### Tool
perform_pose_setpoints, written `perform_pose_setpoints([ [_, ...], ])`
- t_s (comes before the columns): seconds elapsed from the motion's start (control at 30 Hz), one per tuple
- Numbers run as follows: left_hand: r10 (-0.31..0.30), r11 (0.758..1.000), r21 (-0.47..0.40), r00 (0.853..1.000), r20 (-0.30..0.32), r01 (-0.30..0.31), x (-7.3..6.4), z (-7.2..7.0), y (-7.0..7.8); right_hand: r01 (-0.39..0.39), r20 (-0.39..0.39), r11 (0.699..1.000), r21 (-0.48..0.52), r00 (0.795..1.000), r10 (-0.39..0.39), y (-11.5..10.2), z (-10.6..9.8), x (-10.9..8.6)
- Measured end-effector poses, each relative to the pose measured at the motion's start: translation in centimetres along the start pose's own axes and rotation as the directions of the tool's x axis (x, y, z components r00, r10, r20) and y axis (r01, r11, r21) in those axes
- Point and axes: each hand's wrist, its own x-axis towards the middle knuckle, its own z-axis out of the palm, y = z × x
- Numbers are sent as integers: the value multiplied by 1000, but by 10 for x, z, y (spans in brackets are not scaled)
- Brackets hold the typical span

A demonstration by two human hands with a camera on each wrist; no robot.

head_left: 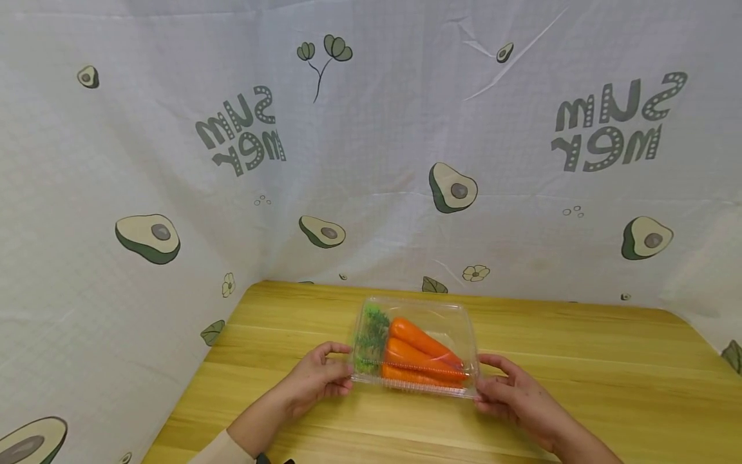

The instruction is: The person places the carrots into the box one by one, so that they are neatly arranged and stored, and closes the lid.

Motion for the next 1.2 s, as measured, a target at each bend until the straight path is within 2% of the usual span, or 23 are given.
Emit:
perform_pose_setpoints([
  [0.07,6,1000,4,1000,-19,-6,3,0,-1,-1,-11,1000,12,1000,1,0,0,1],
  [0.27,30,1000,5,998,-50,-30,8,1,-1,22,-111,1000,23,994,-19,1,2,6],
  [0.4,41,999,-5,997,-63,-42,11,3,-1,46,-130,997,59,991,-38,4,1,7],
  [0.6,33,999,-21,997,-64,-34,12,6,-1,41,-112,994,98,993,-30,6,1,10],
  [0.97,23,998,-50,999,-40,-25,13,4,-1,45,-26,982,186,999,-41,5,-5,11],
  [1.2,30,999,-43,999,-39,-31,11,6,1,46,-34,978,202,999,-39,4,-5,11],
])
